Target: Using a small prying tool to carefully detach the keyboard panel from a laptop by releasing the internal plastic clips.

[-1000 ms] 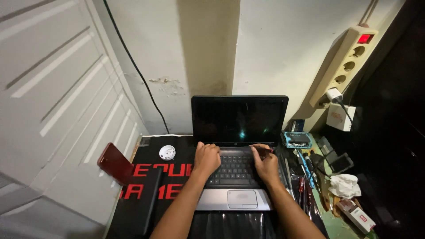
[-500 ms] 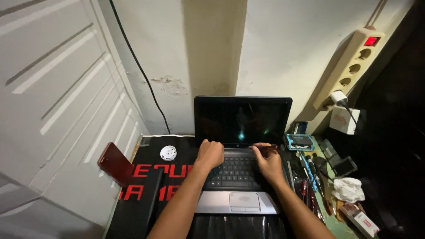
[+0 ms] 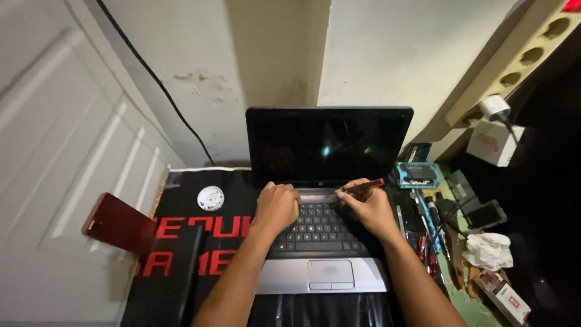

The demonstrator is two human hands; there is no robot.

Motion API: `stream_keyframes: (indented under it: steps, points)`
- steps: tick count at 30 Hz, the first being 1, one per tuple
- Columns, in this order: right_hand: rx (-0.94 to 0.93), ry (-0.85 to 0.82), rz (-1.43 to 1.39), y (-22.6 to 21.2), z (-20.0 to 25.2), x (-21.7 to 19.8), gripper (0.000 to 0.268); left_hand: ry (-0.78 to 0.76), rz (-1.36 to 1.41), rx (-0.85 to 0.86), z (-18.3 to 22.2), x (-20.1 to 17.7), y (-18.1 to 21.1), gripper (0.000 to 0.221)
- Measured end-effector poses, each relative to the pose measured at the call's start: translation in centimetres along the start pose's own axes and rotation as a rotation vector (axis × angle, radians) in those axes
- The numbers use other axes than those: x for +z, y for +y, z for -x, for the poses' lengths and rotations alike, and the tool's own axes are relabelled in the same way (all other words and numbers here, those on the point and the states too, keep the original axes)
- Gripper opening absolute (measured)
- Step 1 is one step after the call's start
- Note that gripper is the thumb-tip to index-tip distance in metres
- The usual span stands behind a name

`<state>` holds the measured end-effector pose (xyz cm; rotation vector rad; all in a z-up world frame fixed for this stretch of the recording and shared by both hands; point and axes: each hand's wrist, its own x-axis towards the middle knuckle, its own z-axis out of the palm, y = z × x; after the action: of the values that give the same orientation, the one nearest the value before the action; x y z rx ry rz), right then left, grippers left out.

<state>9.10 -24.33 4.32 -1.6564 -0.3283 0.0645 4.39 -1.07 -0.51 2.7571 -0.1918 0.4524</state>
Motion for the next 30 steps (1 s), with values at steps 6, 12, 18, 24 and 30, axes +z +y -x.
stream_keyframes:
  steps: [6,12,18,24,30]
  points:
    - [-0.052,-0.026,0.1,1.5,0.2,-0.1,0.023,0.205,-0.02,0.044,0.9,1.3,-0.3,0.022]
    - [-0.082,-0.044,0.248,1.1,1.5,0.7,0.02,0.256,-0.04,0.071,1.0,0.9,0.4,0.021]
    - [-0.085,-0.049,0.374,0.3,2.2,1.3,0.018,0.31,-0.082,0.095,1.5,1.2,0.5,0.021]
    - [-0.117,-0.002,0.359,-0.3,1.9,1.1,0.014,0.294,-0.09,0.125,1.1,1.6,0.3,0.019]
    - [-0.073,0.037,0.422,1.8,1.6,0.1,0.013,0.244,-0.105,0.144,0.4,0.9,1.9,0.016]
